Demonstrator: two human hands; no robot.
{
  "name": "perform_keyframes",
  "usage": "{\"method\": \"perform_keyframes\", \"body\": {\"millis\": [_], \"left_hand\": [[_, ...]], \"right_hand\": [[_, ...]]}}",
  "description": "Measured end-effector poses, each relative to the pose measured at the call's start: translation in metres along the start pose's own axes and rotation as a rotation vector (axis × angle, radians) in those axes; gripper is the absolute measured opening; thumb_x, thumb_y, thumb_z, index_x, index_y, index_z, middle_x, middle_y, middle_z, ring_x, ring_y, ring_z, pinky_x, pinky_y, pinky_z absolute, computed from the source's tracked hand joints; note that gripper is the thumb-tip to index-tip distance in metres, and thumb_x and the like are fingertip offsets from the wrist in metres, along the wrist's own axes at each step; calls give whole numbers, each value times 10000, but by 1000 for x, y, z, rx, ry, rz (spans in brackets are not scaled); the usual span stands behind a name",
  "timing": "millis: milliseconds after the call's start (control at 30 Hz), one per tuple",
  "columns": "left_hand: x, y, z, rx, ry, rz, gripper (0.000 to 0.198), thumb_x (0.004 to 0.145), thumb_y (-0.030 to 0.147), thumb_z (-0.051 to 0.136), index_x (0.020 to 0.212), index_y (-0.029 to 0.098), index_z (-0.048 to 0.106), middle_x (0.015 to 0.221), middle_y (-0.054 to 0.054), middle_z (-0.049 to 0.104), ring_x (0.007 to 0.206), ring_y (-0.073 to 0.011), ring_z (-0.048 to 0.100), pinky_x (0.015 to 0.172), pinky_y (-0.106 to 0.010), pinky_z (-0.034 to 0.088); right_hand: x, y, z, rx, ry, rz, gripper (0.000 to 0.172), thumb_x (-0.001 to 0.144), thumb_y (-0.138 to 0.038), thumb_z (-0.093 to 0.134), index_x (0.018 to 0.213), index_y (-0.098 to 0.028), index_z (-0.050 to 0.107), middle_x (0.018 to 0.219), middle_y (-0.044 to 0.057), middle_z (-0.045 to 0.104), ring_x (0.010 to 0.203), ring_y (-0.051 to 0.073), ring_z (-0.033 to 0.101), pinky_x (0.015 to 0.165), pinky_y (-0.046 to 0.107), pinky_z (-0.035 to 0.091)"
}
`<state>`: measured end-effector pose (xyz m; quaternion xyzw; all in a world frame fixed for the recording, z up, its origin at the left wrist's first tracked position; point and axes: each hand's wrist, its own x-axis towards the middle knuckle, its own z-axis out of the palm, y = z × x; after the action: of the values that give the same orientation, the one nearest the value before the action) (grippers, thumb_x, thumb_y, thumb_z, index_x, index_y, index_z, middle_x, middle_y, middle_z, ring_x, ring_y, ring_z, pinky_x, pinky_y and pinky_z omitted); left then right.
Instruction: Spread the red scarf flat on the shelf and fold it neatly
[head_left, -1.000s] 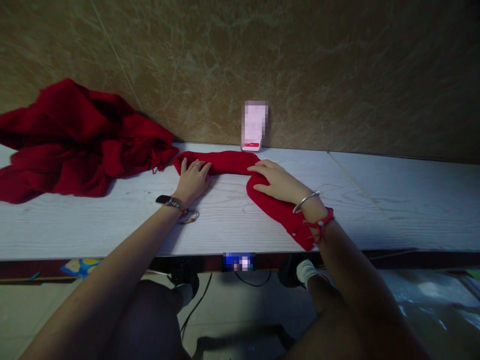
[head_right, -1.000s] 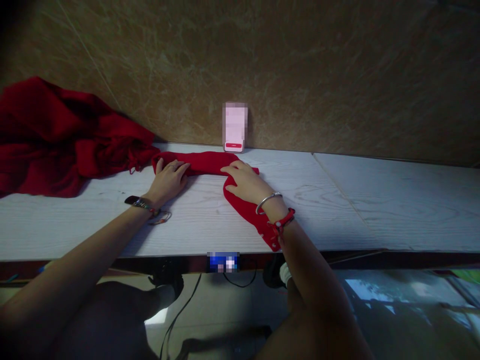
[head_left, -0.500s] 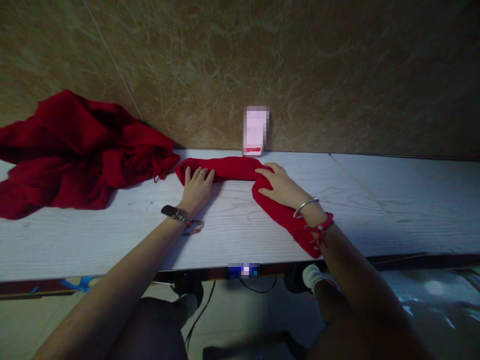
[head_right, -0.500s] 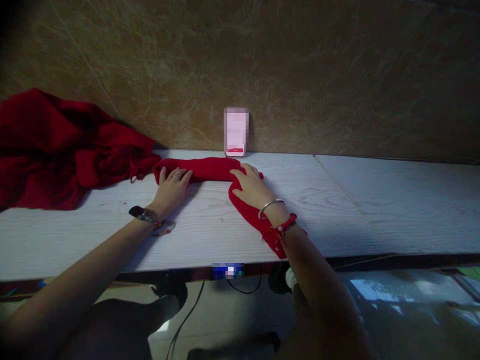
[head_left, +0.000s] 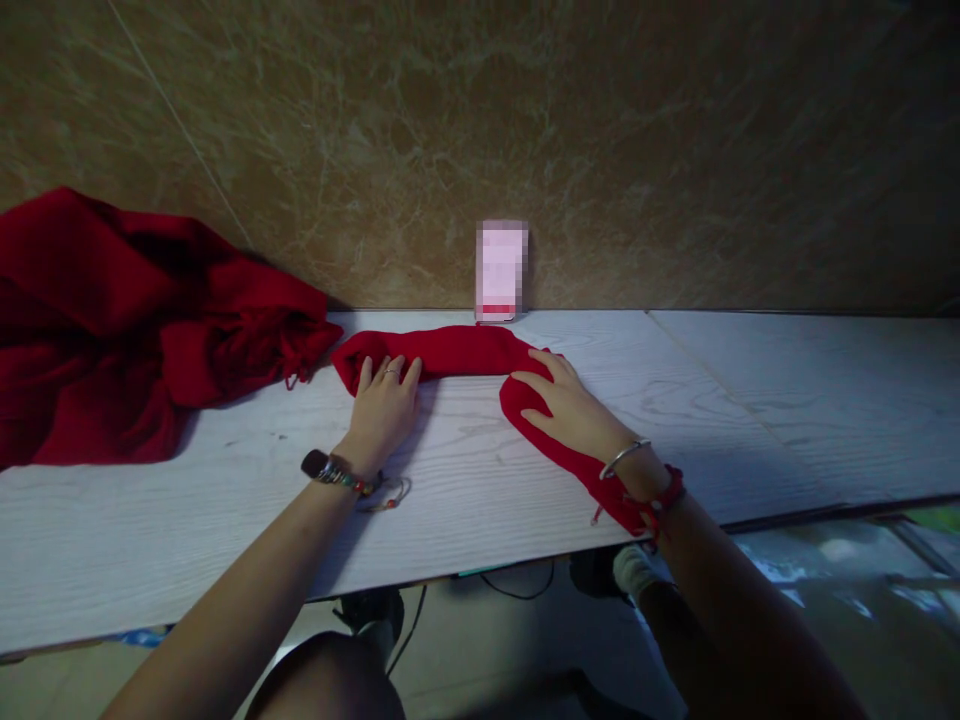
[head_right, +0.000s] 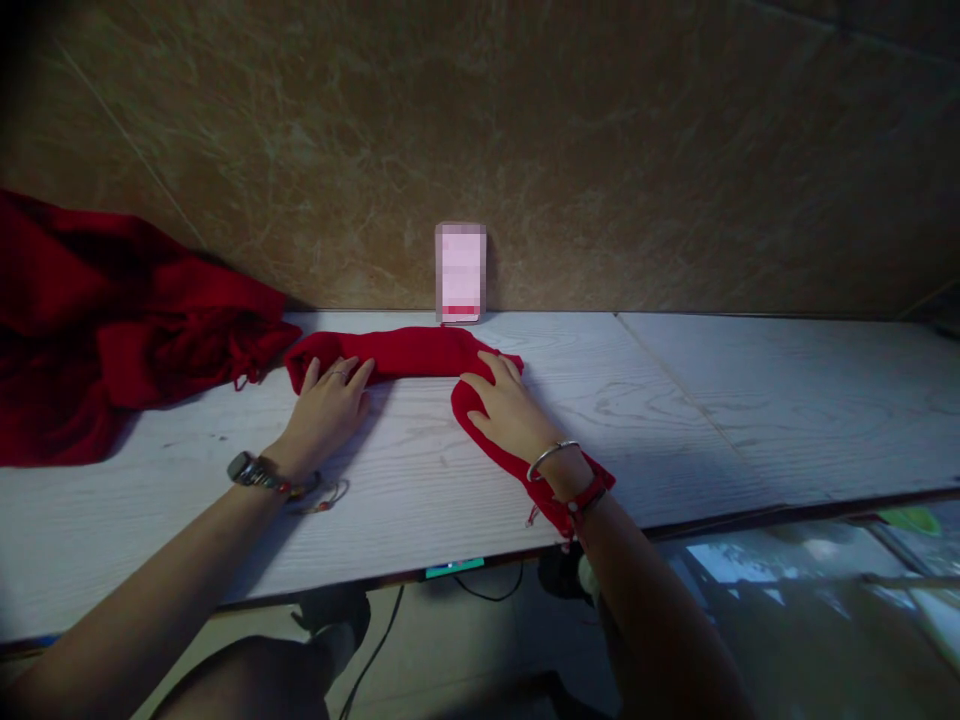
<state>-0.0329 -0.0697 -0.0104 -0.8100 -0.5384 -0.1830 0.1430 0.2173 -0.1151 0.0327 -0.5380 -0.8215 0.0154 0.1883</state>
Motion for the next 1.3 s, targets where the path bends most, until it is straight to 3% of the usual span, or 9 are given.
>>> {"method": "perform_keyframes", "body": {"millis": [167, 367, 567, 700, 900, 1000, 1067, 1167, 1300], "left_hand": [[1, 0, 2, 0, -10, -7, 457, 807, 194, 403, 1237, 97, 523, 1230, -195, 561, 1167, -314, 501, 1041, -556, 265], [1, 3, 1, 12, -38, -30, 467, 806, 202, 406, 1244, 79, 512, 1241, -197, 552, 1174, -300, 490, 1052, -547, 252], [1, 8, -8, -5, -91, -73, 496, 793, 160, 405, 1268, 44, 489, 1255, -217, 537, 1202, -303, 468, 1061, -533, 250], [1, 9, -11, -27, -86, -77, 479, 800, 144, 396, 1254, 33, 502, 1246, -221, 542, 1197, -301, 472, 1066, -525, 250], [0, 5, -6, -67, -54, -89, 473, 800, 139, 405, 1251, 41, 511, 1248, -220, 544, 1210, -293, 467, 1075, -518, 238], [0, 4, -3, -96, 3, -89, 479, 789, 144, 424, 1255, 76, 513, 1316, -206, 496, 1264, -292, 415, 1072, -519, 244], [-1, 4, -3, -111, 29, -76, 481, 791, 155, 437, 1264, 118, 513, 1375, -174, 451, 1298, -296, 372, 1073, -536, 230], [-1, 5, -5, -117, -27, -68, 452, 823, 193, 434, 1265, 146, 521, 1351, -150, 491, 1265, -308, 415, 1058, -566, 225], [-1, 7, -9, -76, -55, -62, 420, 835, 212, 442, 1235, 137, 544, 1246, -161, 578, 1160, -302, 513, 1019, -540, 278]], "right_hand": [[9, 3, -6, -11, -107, -63, 391, 773, -252, 575, 1158, -198, 607, 1354, 149, 428, 1297, 320, 336, 1068, 549, 281], [25, -8, -7, 22, -135, -85, 383, 799, -278, 561, 1179, -239, 599, 1293, 113, 491, 1238, 301, 402, 1040, 519, 318], [40, -25, -19, -51, -312, -11, 464, 804, -308, 573, 1245, -167, 560, 1332, 145, 451, 1257, 297, 391, 1053, 447, 292], [44, -29, -20, -68, -310, 45, 452, 812, -269, 563, 1248, -149, 554, 1327, 157, 451, 1279, 275, 370, 1064, 413, 275], [25, -24, 0, -85, -124, 107, 515, 767, -176, 577, 1278, -181, 518, 1431, 133, 330, 1320, 312, 281, 1053, 464, 288], [18, -18, 8, -92, 22, 180, 575, 739, -80, 559, 1305, -140, 477, 1399, 171, 357, 1259, 291, 370, 1028, 433, 325], [18, -14, 10, -66, 58, 223, 500, 744, -28, 510, 1236, -115, 528, 1253, 181, 497, 1144, 254, 482, 973, 391, 378], [23, -9, 2, 36, 97, 168, 300, 741, -24, 515, 978, -163, 634, 969, 100, 627, 946, 206, 574, 894, 356, 427], [26, -13, -21, 206, 472, 35, 166, 759, -82, 530, 850, -205, 597, 901, 52, 624, 894, 192, 572, 839, 359, 448]]}}
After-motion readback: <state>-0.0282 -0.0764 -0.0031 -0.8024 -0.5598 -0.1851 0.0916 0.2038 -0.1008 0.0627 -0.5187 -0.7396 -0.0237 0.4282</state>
